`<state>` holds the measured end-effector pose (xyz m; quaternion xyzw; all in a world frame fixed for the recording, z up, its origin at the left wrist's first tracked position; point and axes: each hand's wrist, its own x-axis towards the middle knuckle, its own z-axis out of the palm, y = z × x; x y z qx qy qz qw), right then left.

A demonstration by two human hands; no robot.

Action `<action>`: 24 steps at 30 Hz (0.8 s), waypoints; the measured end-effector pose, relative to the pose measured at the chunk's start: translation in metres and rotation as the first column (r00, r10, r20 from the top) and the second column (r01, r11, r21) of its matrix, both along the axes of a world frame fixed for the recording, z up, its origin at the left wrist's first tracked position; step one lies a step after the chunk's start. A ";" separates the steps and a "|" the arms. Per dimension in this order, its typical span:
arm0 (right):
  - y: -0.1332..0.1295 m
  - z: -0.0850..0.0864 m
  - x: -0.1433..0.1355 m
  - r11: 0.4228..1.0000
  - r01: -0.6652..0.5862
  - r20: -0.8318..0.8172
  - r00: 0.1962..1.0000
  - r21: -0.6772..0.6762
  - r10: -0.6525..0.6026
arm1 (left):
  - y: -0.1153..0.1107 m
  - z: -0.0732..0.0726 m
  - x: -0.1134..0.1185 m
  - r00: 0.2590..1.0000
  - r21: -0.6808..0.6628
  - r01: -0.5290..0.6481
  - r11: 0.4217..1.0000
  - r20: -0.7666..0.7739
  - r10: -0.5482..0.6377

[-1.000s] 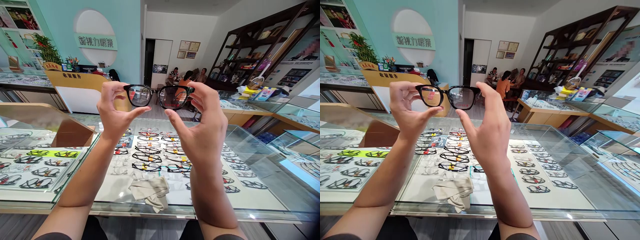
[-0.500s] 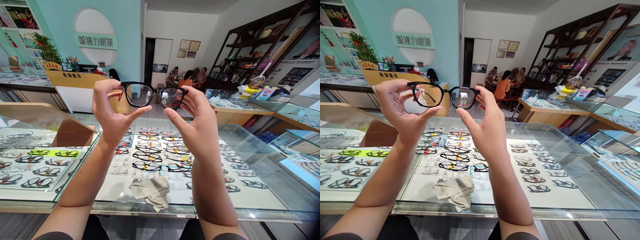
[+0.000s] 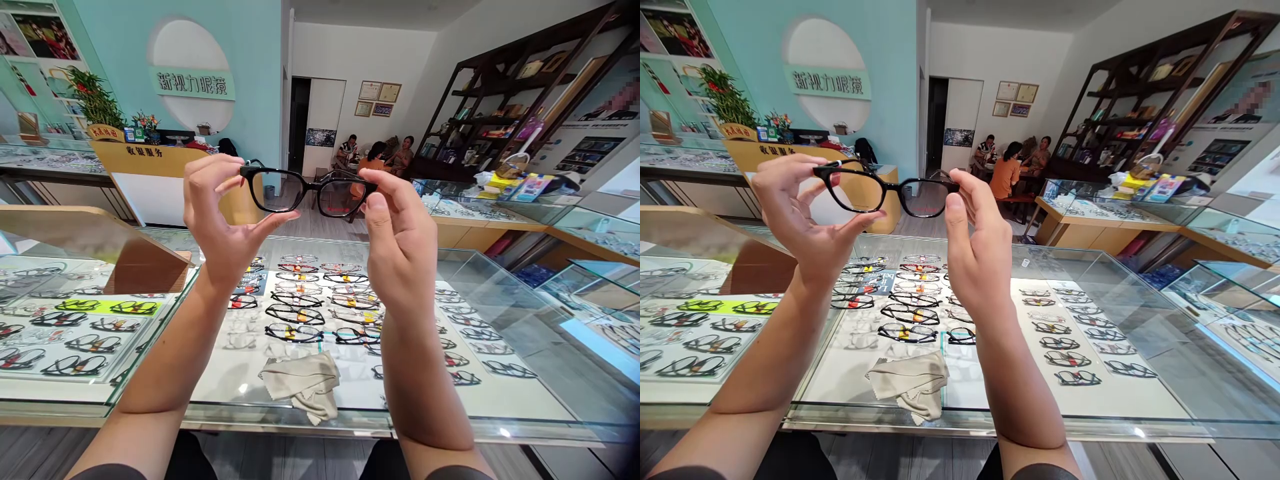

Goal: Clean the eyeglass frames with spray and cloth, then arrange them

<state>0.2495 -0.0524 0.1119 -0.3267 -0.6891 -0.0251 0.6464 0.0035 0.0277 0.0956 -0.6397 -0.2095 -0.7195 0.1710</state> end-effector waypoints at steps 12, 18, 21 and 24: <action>-0.015 0.008 -0.009 0.998 -0.058 -0.129 0.990 0.011 0.059 | 0.014 -0.002 -0.003 0.998 -0.032 0.067 0.997 0.005 -0.067; -0.021 0.008 -0.009 0.981 -0.193 -0.080 0.979 -0.034 0.190 | 0.026 -0.002 -0.004 0.991 0.042 0.134 0.990 -0.033 -0.132; -0.022 0.009 -0.008 0.970 -0.236 -0.072 0.970 -0.063 0.231 | 0.025 -0.003 -0.004 0.983 0.058 0.172 0.983 -0.071 -0.168; -0.022 0.010 -0.008 0.965 -0.250 -0.069 0.967 -0.084 0.245 | 0.023 -0.004 -0.003 0.990 0.018 0.093 0.996 -0.106 -0.090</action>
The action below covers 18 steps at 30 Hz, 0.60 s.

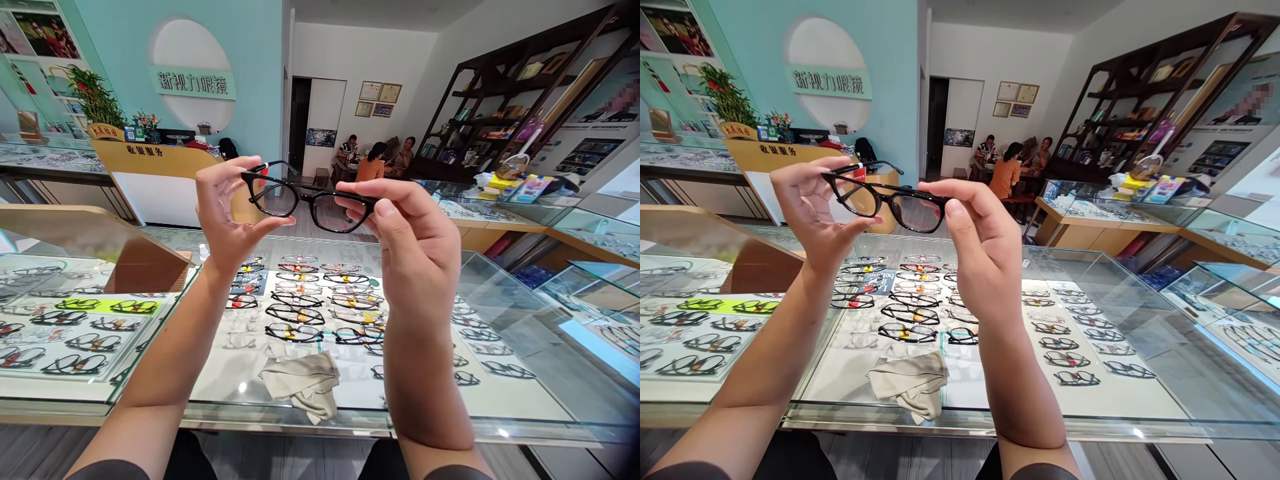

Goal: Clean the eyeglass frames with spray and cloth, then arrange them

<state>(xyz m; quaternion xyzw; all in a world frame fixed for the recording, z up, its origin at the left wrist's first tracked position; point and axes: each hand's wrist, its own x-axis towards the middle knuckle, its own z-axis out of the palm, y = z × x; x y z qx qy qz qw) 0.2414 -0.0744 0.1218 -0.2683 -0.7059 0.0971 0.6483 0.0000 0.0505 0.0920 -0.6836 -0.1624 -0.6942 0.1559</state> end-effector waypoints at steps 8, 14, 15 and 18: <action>0.015 -0.001 0.011 0.999 0.054 -0.019 0.998 -0.002 -0.054 | -0.010 0.004 0.004 0.999 -0.037 -0.024 0.999 -0.026 0.023; 0.017 0.001 0.013 0.983 0.171 0.196 0.964 0.060 -0.180 | -0.020 0.009 0.007 0.988 0.095 -0.055 0.994 -0.140 0.068; 0.017 0.001 0.013 0.983 0.172 0.220 0.958 0.063 -0.182 | -0.022 0.010 0.008 0.986 0.111 -0.055 0.992 -0.152 0.071; 0.021 0.001 0.014 0.986 0.162 0.237 0.957 0.039 -0.166 | -0.026 0.008 0.011 0.983 0.069 0.048 0.996 -0.178 -0.035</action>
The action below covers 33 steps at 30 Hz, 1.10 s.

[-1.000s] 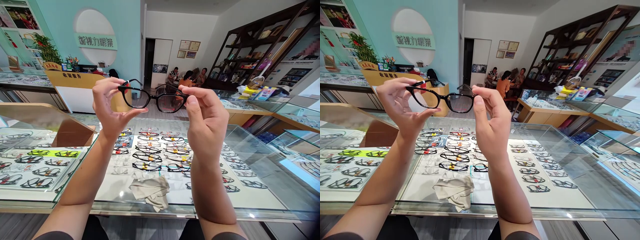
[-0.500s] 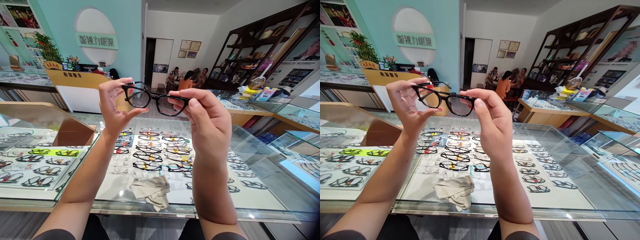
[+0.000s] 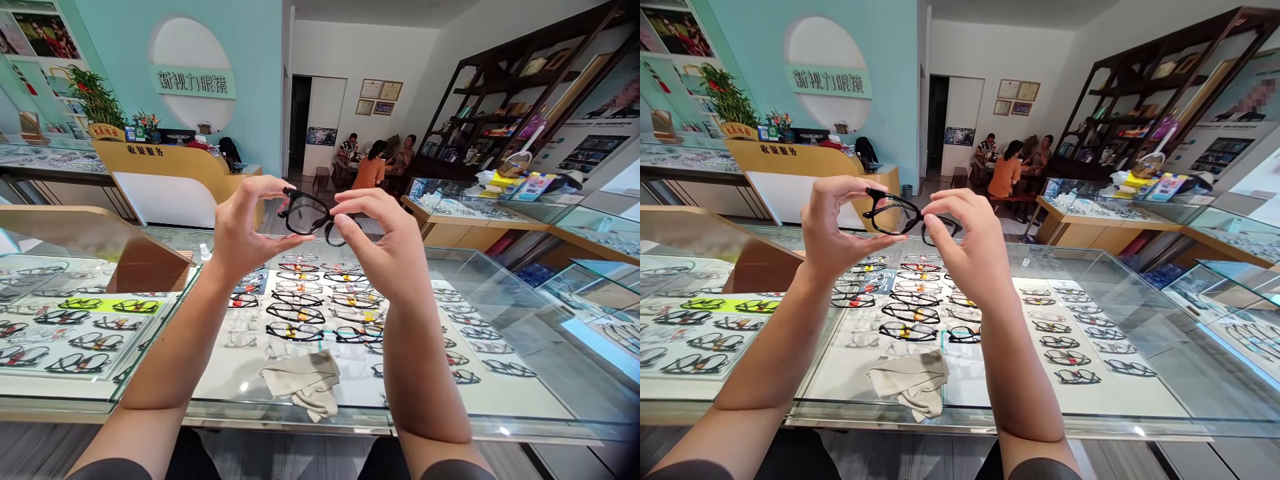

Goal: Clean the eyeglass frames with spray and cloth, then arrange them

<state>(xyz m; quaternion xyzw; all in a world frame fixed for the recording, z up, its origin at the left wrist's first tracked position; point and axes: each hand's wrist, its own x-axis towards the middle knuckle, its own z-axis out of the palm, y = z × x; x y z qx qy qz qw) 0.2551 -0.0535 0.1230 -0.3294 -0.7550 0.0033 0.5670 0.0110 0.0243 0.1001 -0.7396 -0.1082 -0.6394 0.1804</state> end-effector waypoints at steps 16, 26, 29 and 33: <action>0.001 0.009 0.013 0.697 -0.458 -0.230 0.887 -0.551 0.401 | -0.016 0.000 0.007 0.858 -0.464 0.490 0.738 0.104 -0.504; 0.003 0.008 0.010 0.773 -0.438 -0.236 0.899 -0.459 0.370 | -0.019 0.001 0.013 0.889 -0.498 0.445 0.744 0.145 -0.435; 0.010 0.003 0.011 0.834 -0.403 -0.272 0.909 -0.377 0.316 | -0.021 0.002 0.017 0.920 -0.434 0.391 0.812 0.201 -0.336; 0.013 -0.004 0.003 0.953 -0.243 -0.326 0.929 -0.182 0.175 | -0.031 0.003 0.022 0.919 -0.336 0.338 0.879 0.321 -0.231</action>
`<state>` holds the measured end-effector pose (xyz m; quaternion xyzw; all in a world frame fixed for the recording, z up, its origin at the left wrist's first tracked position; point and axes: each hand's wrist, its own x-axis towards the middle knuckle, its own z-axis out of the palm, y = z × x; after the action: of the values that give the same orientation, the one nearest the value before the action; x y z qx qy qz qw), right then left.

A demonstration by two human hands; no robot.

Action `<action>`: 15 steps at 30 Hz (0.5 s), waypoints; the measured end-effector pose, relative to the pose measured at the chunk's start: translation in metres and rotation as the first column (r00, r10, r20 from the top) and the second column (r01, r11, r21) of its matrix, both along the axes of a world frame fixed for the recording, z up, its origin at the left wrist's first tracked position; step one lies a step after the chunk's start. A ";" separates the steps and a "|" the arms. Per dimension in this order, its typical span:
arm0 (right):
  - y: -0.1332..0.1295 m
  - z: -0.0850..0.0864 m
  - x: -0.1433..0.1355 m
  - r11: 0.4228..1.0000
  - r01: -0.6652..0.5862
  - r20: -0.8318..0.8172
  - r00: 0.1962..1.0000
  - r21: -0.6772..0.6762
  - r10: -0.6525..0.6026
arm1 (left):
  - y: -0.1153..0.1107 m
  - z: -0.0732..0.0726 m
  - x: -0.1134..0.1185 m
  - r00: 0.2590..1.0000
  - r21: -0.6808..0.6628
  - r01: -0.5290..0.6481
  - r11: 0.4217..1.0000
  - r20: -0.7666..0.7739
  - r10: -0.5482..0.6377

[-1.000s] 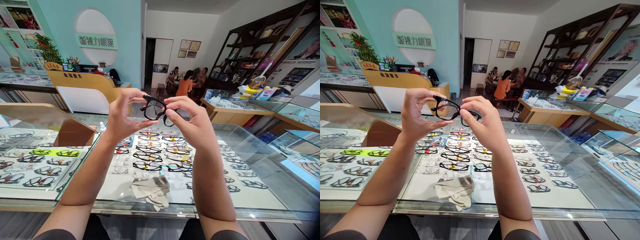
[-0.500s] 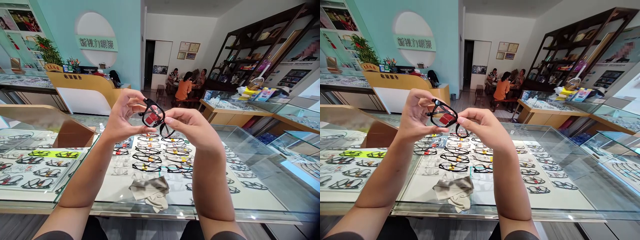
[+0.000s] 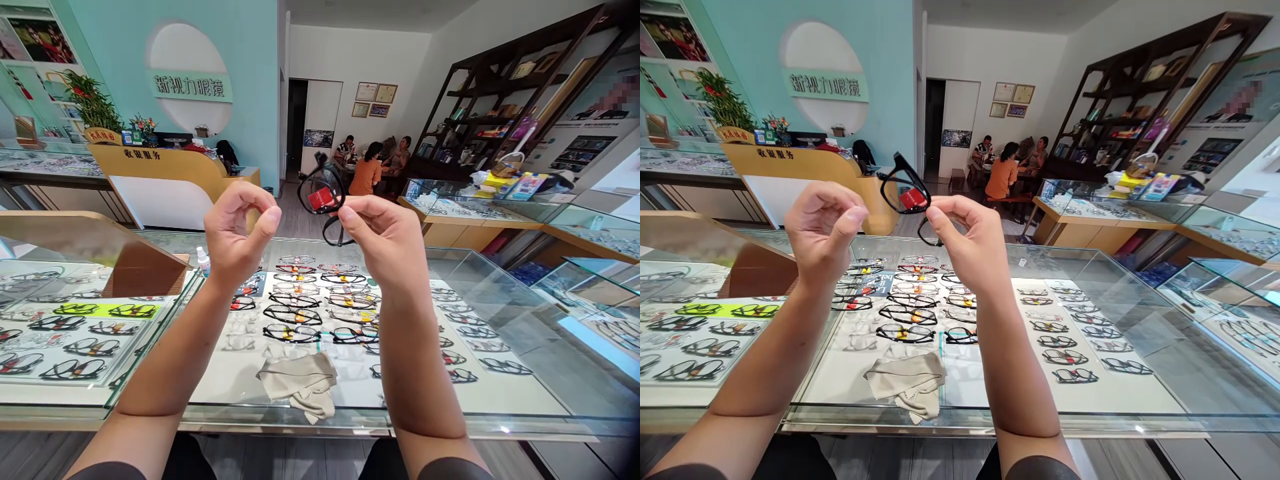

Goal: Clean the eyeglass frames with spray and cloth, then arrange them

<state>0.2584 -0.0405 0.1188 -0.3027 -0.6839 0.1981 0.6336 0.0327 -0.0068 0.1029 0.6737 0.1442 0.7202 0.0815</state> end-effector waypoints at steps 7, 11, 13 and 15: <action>-0.013 -0.006 -0.027 0.910 0.269 0.059 0.951 0.316 -0.302 | -0.019 -0.006 0.016 0.984 -0.187 0.037 0.982 -0.166 -0.068; -0.013 -0.010 -0.032 0.891 0.286 0.130 0.928 0.352 -0.349 | -0.017 -0.008 0.020 0.994 -0.227 0.028 0.973 -0.096 -0.051; -0.012 -0.011 -0.031 0.891 0.273 0.172 0.920 0.364 -0.352 | -0.016 -0.007 0.019 0.997 -0.250 0.013 0.968 -0.075 -0.032; -0.013 -0.011 -0.031 0.900 0.245 0.211 0.919 0.360 -0.334 | -0.016 -0.006 0.018 0.998 -0.271 -0.001 0.963 -0.054 -0.014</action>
<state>0.2276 -0.0539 0.1073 -0.3165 -0.7333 -0.0580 0.5990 0.0508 -0.0224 0.0970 0.6765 0.2412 0.6745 0.1712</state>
